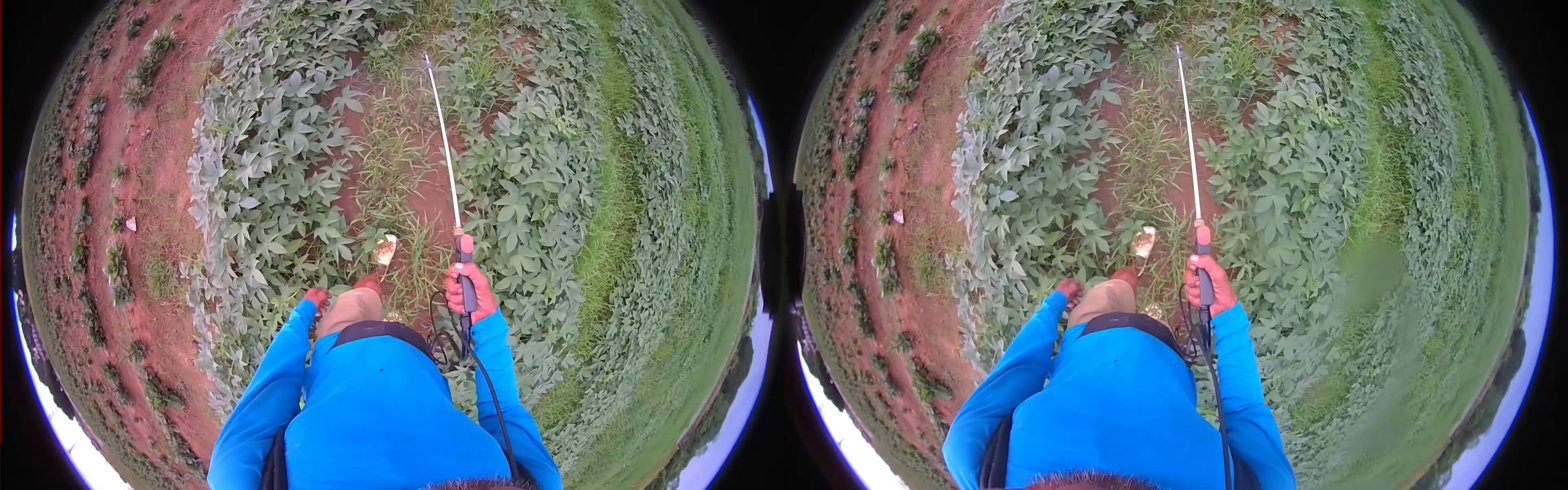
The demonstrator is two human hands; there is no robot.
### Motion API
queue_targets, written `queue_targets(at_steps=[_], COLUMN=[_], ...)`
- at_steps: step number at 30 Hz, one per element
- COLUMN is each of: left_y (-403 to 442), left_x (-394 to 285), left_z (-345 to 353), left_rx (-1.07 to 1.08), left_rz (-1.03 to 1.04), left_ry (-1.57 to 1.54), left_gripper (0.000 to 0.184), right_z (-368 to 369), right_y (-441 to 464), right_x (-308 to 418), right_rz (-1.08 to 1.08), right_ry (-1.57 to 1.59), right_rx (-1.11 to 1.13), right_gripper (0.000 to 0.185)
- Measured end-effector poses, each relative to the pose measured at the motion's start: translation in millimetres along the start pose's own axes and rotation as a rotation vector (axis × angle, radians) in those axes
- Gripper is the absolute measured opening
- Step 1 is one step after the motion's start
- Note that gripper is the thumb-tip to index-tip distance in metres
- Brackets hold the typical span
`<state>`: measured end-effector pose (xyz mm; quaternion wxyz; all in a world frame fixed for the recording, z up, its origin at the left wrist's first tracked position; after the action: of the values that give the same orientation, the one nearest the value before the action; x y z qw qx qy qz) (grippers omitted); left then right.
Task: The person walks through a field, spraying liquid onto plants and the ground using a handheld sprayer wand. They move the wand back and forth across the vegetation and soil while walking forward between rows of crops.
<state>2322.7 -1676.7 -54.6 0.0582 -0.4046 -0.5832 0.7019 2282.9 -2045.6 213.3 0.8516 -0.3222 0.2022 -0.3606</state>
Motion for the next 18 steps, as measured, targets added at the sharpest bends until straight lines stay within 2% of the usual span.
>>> queue_targets(at_steps=[1, 2, 4, 5, 7, 10, 12, 14, 15, 17, 18], left_y=[11.2, 24.0, 49.6, 58.4, 77.5, 104.2, 111.3, 111.9, 111.9, 112.5, 113.8], left_x=[-17.6, -28.1, -64.7, -87.6, -122.5, -167.1, -183.6, -200.9, -203.5, -200.7, -192.0], left_z=[-1.4, -4.4, -6.3, -10.5, -17.6, -28.2, -29.2, -33.7, -34.0, -33.8, -35.1], left_rx=[0.009, 0.007, 0.002, -0.013, -0.028, -0.052, -0.06, -0.068, -0.062, -0.065, -0.067], left_rz=[0.09, 0.093, 0.148, 0.239, 0.266, 0.299, 0.298, 0.335, 0.297, 0.268, 0.238], left_ry=[-0.085, -0.098, -0.207, -0.235, -0.201, -0.179, -0.205, -0.186, -0.142, -0.16, -0.172], left_gripper=[0.022, 0.022, 0.022, 0.024, 0.025, 0.026, 0.027, 0.028, 0.03, 0.031, 0.031], right_z=[0.1, -0.7, 4.4, 4.3, 3.1, 9.8, 22.0, 43.0, 44.3, 66.3, 69.2], right_y=[-5.0, -10.8, -13.7, -17.2, -22.2, -20.3, -19.4, -8.2, -6.5, 10.2, 14.5], right_x=[20.9, 40.9, 65.9, 80.6, 104.1, 127.7, 143.4, 151.9, 160.3, 162.7, 169.5], right_rz=[-0.072, -0.146, -0.188, -0.253, -0.343, -0.376, -0.363, -0.282, -0.283, -0.124, -0.122], right_ry=[0.002, 0.004, 0.005, -0.005, -0.04, -0.013, -0.004, 0.042, 0.036, 0.108, 0.104], right_rx=[-0.09, -0.181, -0.252, -0.318, -0.434, -0.481, -0.441, -0.252, -0.252, 0.013, 0.018], right_gripper=[0.021, 0.021, 0.022, 0.022, 0.025, 0.027, 0.027, 0.027, 0.027, 0.026, 0.026])
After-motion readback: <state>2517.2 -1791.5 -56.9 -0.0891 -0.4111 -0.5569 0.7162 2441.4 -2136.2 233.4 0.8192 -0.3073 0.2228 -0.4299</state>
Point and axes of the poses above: each hand's wrist, its own y-axis towards the middle knuckle, its own z-axis out of the palm, x = y × z, the point moved 10 cm from there along y, towards the middle knuckle, and after that the axes turned 15 degrees about z, right-handed, at the moved point
